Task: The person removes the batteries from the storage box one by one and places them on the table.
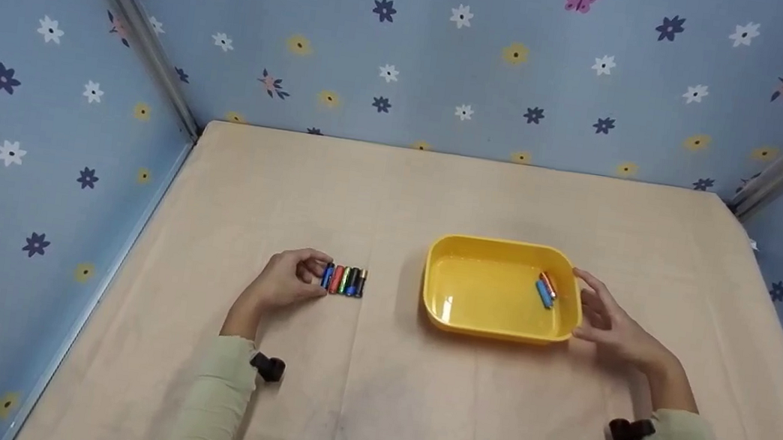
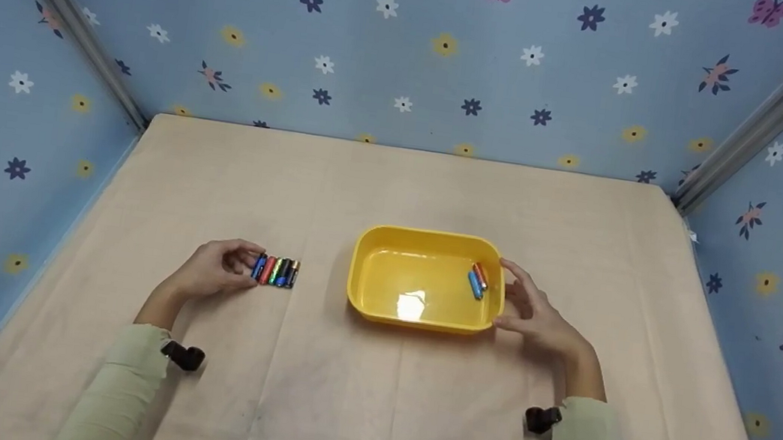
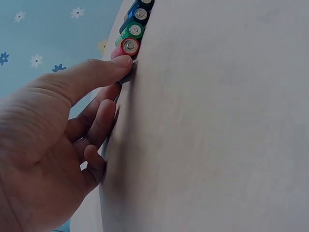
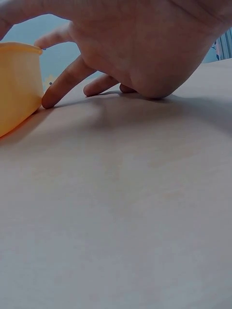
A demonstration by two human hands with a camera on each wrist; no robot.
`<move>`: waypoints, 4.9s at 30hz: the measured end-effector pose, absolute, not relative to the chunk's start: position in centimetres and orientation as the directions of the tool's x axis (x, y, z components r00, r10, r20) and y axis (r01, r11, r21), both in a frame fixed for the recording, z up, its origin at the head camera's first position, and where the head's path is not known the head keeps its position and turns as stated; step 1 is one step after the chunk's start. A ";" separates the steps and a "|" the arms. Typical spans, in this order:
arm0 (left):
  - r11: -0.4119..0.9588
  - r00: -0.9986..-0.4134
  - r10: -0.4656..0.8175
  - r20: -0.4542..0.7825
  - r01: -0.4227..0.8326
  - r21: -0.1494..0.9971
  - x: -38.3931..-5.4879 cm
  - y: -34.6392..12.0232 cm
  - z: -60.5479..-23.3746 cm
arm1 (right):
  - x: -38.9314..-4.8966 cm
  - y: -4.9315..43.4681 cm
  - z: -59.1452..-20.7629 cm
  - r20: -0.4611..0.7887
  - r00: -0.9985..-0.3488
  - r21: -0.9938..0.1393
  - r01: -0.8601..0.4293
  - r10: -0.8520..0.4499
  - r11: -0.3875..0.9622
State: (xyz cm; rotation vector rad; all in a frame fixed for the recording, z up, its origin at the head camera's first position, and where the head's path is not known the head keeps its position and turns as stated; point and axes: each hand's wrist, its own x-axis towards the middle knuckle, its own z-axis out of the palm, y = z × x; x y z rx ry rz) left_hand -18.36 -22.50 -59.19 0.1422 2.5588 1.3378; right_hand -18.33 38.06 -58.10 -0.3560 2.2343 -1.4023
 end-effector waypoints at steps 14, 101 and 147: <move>0.566 -0.962 0.206 -0.177 -0.030 0.824 -18.5 -22.4 -59.3 | -18.3 37.9 -57.8 -0.276 -0.859 -0.887 0.055 -0.431 0.458; 0.577 -0.981 0.194 -0.013 0.104 0.810 -21.8 -8.3 -53.3 | -18.6 38.1 -58.4 -0.233 -0.850 -0.914 0.025 -0.472 0.406; 0.511 -0.890 0.439 -0.122 0.136 0.849 -22.6 0.5 -51.8 | -18.4 37.8 -58.0 -0.283 -0.858 -0.884 0.060 -0.428 0.464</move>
